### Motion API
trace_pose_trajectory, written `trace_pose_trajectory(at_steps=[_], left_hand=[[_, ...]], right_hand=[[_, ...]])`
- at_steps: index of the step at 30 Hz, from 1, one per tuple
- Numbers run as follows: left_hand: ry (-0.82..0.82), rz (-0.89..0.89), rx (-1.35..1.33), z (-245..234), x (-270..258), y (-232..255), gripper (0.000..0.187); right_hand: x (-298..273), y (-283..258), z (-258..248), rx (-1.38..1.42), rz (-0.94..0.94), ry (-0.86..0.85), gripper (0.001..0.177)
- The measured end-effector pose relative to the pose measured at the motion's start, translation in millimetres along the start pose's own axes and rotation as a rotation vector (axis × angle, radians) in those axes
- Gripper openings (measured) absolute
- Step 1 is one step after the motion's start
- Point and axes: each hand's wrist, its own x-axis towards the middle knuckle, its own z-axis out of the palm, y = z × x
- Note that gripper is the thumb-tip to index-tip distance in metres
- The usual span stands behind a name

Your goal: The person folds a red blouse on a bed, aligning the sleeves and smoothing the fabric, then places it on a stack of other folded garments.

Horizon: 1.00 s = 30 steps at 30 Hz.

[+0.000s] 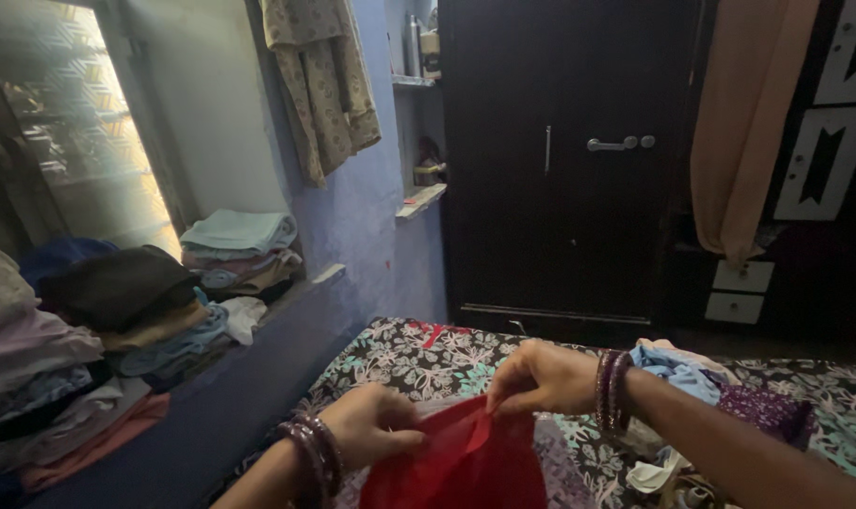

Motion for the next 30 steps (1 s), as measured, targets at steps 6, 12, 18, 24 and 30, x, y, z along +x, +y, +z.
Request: trace_pose_trajectory(at_steps=[6, 12, 18, 24, 30], left_hand=[[0.129, -0.161, -0.216, -2, -3, -8, 0.025], [0.288, -0.199, -0.189, -8, -2, -28, 0.024], [0.307, -0.05, -0.45, -3, 18, -62, 0.03], [0.167, -0.047, -1.243, 6, 46, -68, 0.04], [0.495, -0.072, -0.867, 11, 42, -55, 0.047]], right_hand=[[-1, -8, -7, -0.169, 0.107, 0.124, 0.016], [-4, -5, -16, -0.317, 0.181, 0.257, 0.016], [7, 7, -9, -0.28, 0.298, 0.398, 0.018], [27, 25, -1, -0.533, 0.303, 0.665, 0.023], [23, 51, -7, 0.246, 0.435, 0.625, 0.023]])
